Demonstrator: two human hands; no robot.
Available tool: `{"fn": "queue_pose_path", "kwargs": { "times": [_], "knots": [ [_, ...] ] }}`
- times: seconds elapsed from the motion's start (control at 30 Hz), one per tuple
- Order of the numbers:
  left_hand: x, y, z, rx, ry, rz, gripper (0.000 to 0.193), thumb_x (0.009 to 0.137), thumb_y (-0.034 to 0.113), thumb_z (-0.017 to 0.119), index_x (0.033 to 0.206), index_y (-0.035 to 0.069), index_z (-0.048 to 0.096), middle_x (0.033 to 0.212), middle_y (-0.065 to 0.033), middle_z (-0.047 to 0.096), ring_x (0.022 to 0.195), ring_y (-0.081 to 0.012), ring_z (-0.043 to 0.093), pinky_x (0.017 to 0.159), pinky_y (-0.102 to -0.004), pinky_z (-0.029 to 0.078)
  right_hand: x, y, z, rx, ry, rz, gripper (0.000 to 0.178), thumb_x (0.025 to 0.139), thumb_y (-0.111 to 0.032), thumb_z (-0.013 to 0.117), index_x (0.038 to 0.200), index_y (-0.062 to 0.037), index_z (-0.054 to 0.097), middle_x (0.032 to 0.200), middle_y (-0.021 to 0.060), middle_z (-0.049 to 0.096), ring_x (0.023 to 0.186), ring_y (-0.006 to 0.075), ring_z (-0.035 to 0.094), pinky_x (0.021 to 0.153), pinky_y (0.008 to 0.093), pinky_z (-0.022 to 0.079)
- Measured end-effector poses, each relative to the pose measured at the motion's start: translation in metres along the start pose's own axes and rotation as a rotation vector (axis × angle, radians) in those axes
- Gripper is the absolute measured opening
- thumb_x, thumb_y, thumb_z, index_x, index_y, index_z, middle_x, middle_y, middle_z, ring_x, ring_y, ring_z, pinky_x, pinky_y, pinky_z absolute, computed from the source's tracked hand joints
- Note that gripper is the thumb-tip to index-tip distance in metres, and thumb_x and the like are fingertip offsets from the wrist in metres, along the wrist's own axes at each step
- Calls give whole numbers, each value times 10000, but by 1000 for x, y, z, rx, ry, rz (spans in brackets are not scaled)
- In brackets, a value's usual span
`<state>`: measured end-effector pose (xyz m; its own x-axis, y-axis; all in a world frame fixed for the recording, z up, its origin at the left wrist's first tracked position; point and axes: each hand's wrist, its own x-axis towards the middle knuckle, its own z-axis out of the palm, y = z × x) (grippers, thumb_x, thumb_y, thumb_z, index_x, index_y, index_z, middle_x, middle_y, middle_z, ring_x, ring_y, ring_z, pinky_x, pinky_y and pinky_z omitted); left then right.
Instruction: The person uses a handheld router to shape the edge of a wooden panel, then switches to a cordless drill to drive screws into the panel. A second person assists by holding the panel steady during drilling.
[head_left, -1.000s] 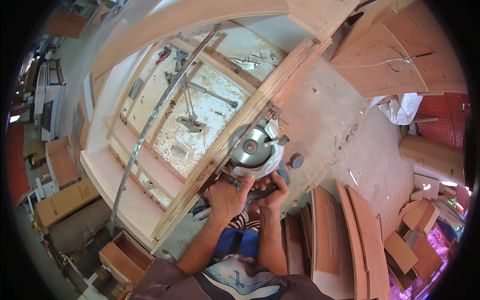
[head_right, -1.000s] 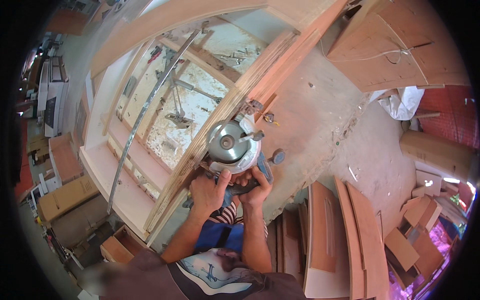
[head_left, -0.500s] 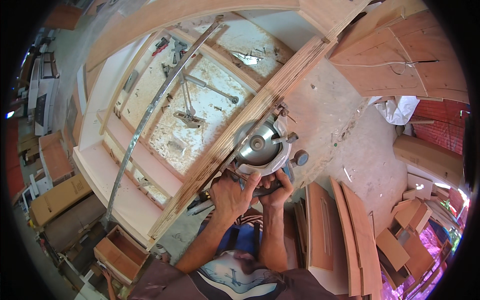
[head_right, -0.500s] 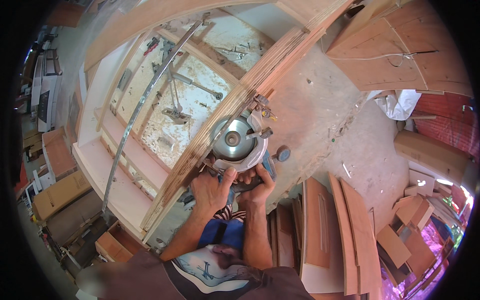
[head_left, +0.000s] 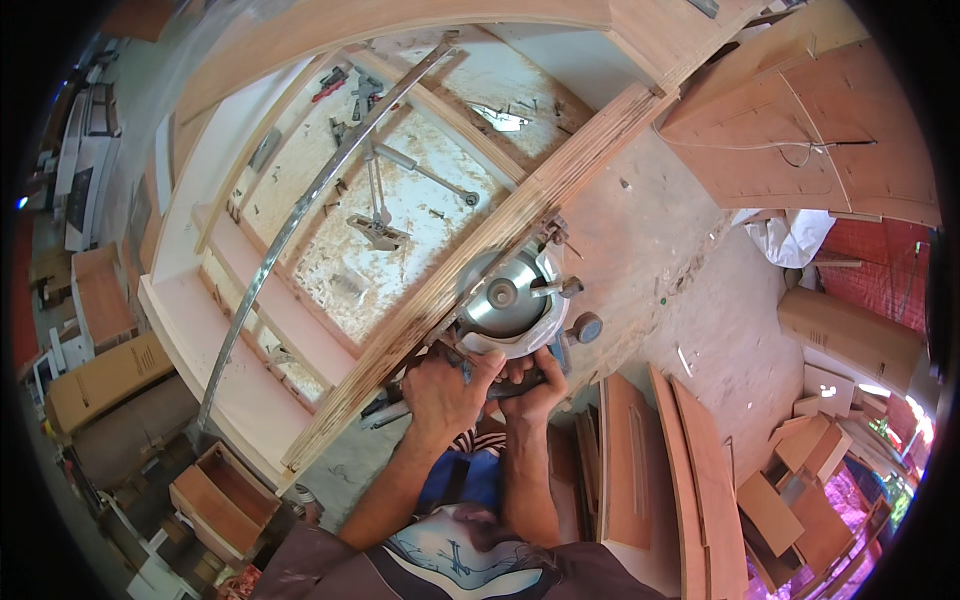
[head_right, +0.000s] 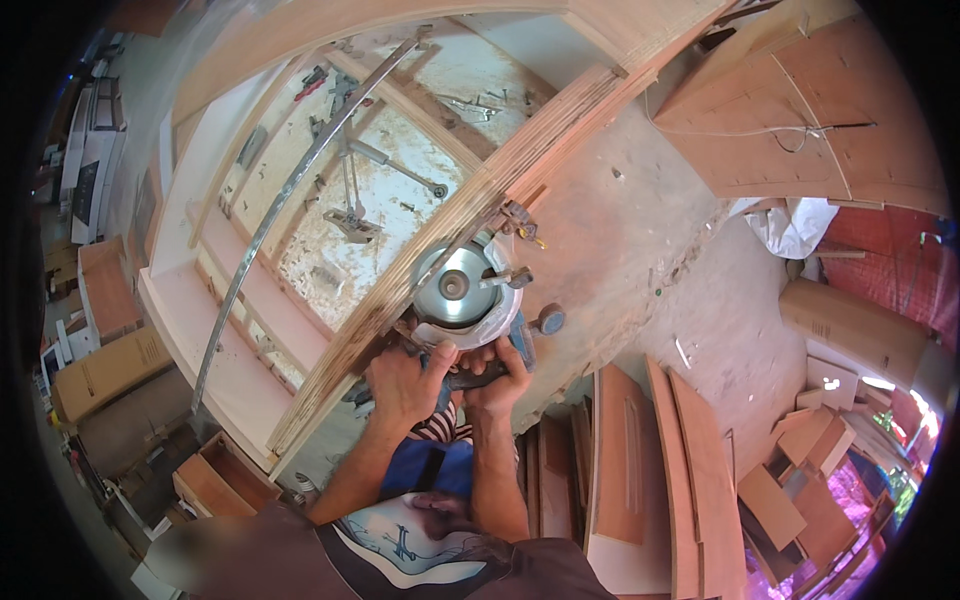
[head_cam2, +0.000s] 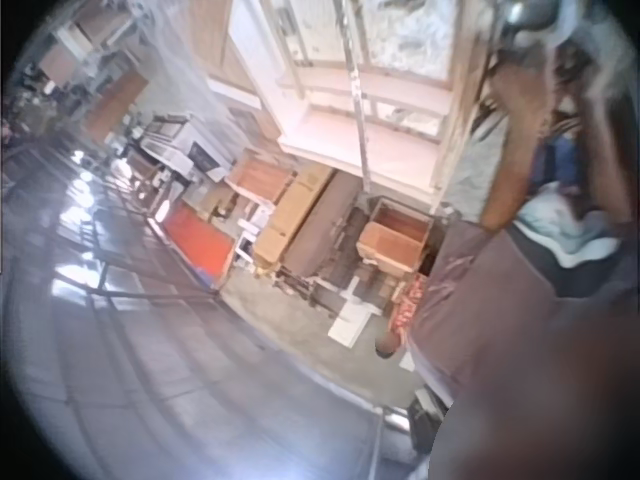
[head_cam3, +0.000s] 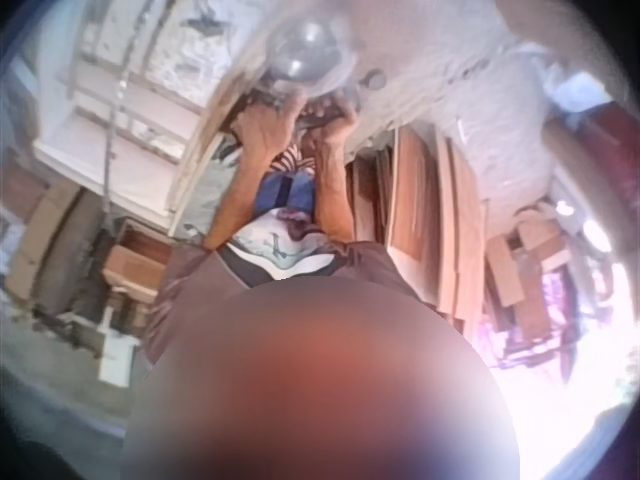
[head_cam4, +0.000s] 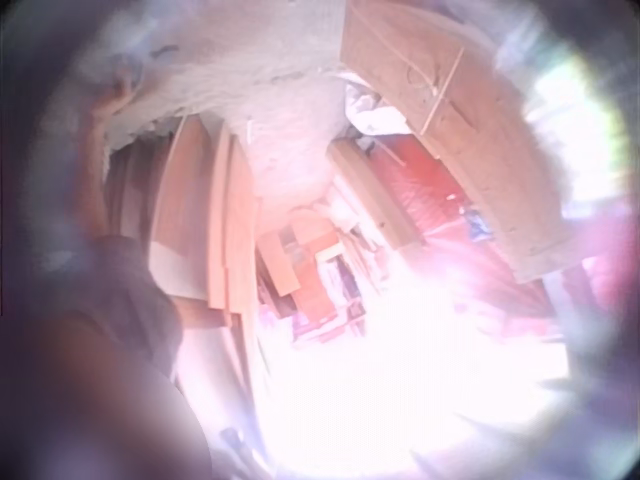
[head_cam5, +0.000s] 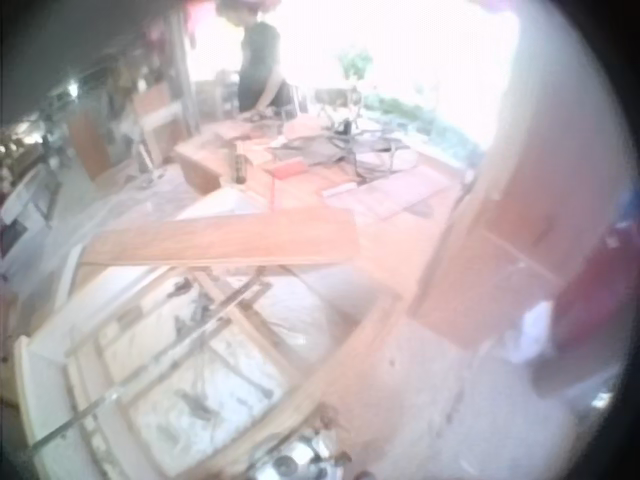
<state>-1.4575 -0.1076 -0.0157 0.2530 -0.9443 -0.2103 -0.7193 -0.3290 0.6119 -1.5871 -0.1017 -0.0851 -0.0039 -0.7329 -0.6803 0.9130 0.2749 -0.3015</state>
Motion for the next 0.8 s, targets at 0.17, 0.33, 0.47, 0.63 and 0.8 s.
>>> {"fn": "queue_pose_path", "kwargs": {
  "times": [0.17,0.33,0.47,0.63,0.8],
  "knots": [
    [2,3,-3,-27,-103,-89,765,986,724,584,1295,37,714,1082,-252,764,996,-476,738,865,-550,571,0,-2,9,8,12,-4,262,994,-278,570,812,-92,541,660,42,536,615,193,525,626,357,450],
    [4,4,-3,-25,-86,-86,757,978,738,583,1265,55,735,1040,-237,772,973,-467,744,856,-551,572,0,-4,12,-5,44,-13,259,1007,-270,564,818,-94,541,664,35,538,621,181,519,637,343,438],
    [6,7,-1,-57,-65,-81,754,972,749,582,1217,58,758,989,-232,778,930,-472,748,829,-554,575,2,-7,11,16,21,-2,259,1010,-271,560,821,-95,545,669,34,544,620,175,519,640,340,440],
    [8,9,-1,-54,-71,-87,739,973,742,585,1153,50,774,951,-236,778,884,-478,750,784,-556,577,3,-6,11,39,-35,-30,220,1016,-246,560,878,-76,578,748,17,551,621,138,515,599,312,432],
    [11,12,2,8,-119,-117,768,970,753,574,1165,35,762,968,-255,769,914,-477,747,803,-561,573,6,-10,15,37,-11,-18,238,1025,-248,549,865,-73,568,734,28,556,621,148,511,602,317,429]
  ]
}}
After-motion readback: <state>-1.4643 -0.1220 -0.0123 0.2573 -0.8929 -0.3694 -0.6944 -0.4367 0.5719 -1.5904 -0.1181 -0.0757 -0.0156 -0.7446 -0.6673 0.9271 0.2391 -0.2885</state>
